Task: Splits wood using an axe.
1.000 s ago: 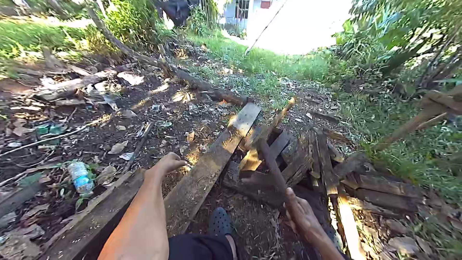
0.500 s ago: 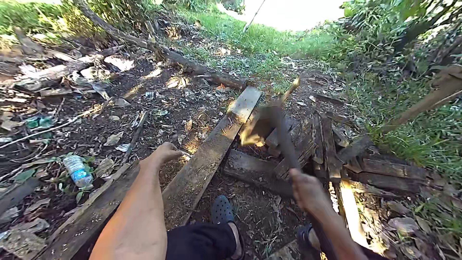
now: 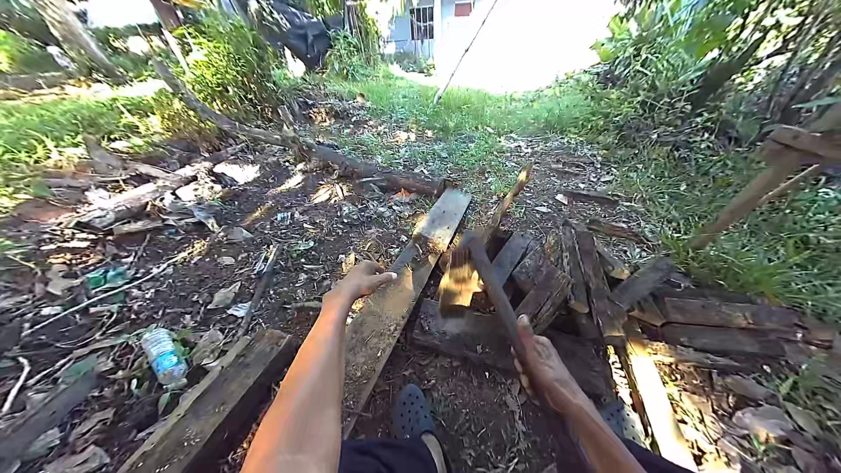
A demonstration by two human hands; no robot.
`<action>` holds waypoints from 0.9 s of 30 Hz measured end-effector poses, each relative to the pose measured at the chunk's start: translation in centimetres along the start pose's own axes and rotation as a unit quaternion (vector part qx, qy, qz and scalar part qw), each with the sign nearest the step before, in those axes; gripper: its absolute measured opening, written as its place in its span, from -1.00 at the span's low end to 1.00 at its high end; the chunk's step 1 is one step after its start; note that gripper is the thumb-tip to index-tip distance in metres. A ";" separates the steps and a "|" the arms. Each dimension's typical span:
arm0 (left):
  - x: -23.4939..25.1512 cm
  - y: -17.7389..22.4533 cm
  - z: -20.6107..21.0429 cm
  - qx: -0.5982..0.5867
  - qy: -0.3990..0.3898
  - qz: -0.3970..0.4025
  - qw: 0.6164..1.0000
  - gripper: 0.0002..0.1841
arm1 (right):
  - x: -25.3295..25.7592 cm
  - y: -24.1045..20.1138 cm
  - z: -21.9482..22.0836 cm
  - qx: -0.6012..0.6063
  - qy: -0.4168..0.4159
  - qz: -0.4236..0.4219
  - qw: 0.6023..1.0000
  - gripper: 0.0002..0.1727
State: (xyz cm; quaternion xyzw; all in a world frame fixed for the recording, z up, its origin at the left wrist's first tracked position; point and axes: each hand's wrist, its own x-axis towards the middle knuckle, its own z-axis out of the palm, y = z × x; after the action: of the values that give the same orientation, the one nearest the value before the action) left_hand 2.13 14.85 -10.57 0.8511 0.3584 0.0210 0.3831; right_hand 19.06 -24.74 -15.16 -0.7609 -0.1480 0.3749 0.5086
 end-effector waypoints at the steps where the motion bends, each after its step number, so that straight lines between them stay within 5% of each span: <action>1: 0.2 -0.2 0.1 -0.002 -0.004 -0.006 1.000 -0.45 | -1.1 -1.7 -0.7 0.016 0.003 -0.036 0.999 0.01; 6: 0.8 -4.7 -0.1 0.023 -0.006 -0.095 0.995 -0.46 | -4.6 -11.6 -3.9 0.051 0.069 -0.319 0.944 -0.12; 10: 0.9 -6.1 -0.3 0.040 -0.008 -0.131 0.990 -0.48 | -4.3 -15.9 -5.3 0.095 0.070 -0.405 0.907 -0.08; 13: 0.3 -6.1 -0.5 0.046 0.005 -0.116 0.992 -0.48 | -2.6 -12.2 -4.0 0.059 0.055 -0.323 0.943 -0.09; 17: 0.6 -5.5 0.2 0.062 -0.003 -0.102 0.993 -0.48 | 4.6 3.6 0.6 -0.129 -0.011 -0.026 0.991 -0.09; 19: 0.3 -3.8 0.2 0.044 -0.010 -0.085 0.995 -0.47 | 6.6 8.2 2.4 -0.199 -0.013 -0.026 0.979 0.04; 27: -0.3 -1.8 0.0 -0.001 0.016 -0.012 1.000 -0.50 | 1.9 4.2 1.4 -0.043 -0.013 -0.007 0.999 -0.06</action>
State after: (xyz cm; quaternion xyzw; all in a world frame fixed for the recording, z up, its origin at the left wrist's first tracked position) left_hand 0.80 15.46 -11.64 0.8460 0.3745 0.0309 0.3783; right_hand 18.72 -24.52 -19.96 -0.7760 -0.1761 0.3746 0.4759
